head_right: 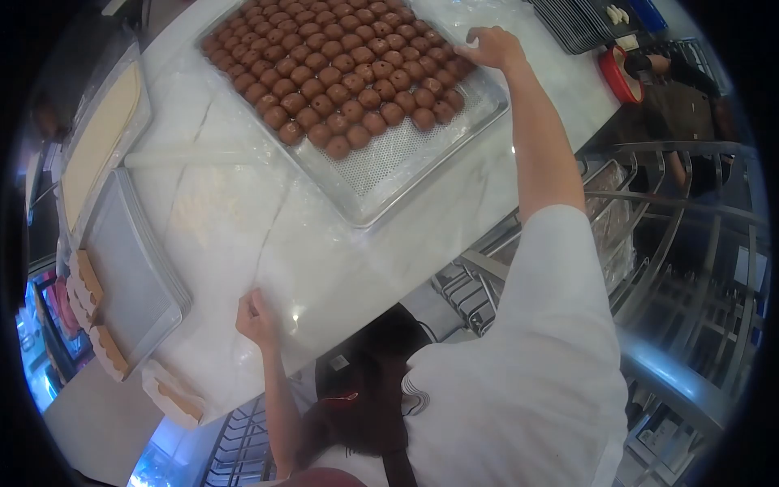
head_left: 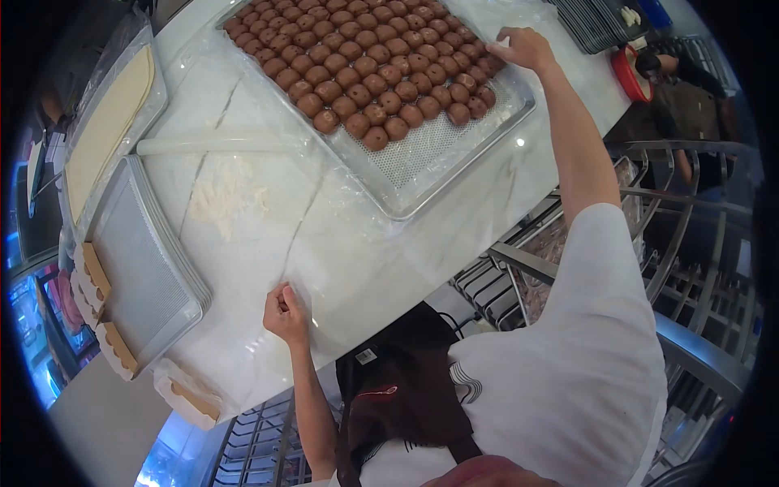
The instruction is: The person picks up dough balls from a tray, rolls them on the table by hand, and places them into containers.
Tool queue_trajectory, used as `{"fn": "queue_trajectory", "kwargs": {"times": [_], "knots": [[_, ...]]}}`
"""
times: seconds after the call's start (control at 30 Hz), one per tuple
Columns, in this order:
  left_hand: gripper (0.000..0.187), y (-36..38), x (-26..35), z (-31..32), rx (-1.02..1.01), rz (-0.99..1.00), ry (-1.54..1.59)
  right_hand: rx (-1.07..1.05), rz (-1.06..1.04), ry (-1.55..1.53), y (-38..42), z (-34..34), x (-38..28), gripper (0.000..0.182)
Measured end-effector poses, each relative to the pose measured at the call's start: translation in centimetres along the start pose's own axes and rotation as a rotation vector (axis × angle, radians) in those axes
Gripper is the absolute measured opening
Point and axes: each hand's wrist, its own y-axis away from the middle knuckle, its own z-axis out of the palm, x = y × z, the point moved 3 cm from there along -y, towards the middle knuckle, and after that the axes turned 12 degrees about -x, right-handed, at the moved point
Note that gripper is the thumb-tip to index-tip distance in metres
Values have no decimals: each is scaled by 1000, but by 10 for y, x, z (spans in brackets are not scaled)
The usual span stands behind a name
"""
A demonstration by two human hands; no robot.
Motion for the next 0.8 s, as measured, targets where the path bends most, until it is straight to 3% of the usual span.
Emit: {"fn": "queue_trajectory", "kwargs": {"times": [0.13, 0.33, 0.4, 0.57, 0.63, 0.67, 0.73, 0.8], "knots": [[14, 0, 0, 2, 11, 4, 14, -156, -35, 128, 4, -1, 0, 42], [14, 0, -1, 1, 20, 14, 18, 33, -136, 166, 0, 6, 9, 30], [14, 0, -1, 0, 28, 12, 18, 53, 296, 11, 0, 6, 25, 29], [15, -2, 9, -2, 30, 12, -5, -76, 509, 179, -13, 34, 21, 26], [15, -2, 7, -1, 33, 10, 1, 209, 461, 386, -16, 33, 9, 32], [15, -2, 6, -1, 33, 12, 9, 204, 461, 386, -18, 33, 9, 32], [18, -2, 8, -2, 10, -22, 2, 199, 304, -12, -23, 15, -6, 33], [21, -2, 9, -2, -10, -56, -3, 146, 334, -73, -21, 9, -25, 32]]}}
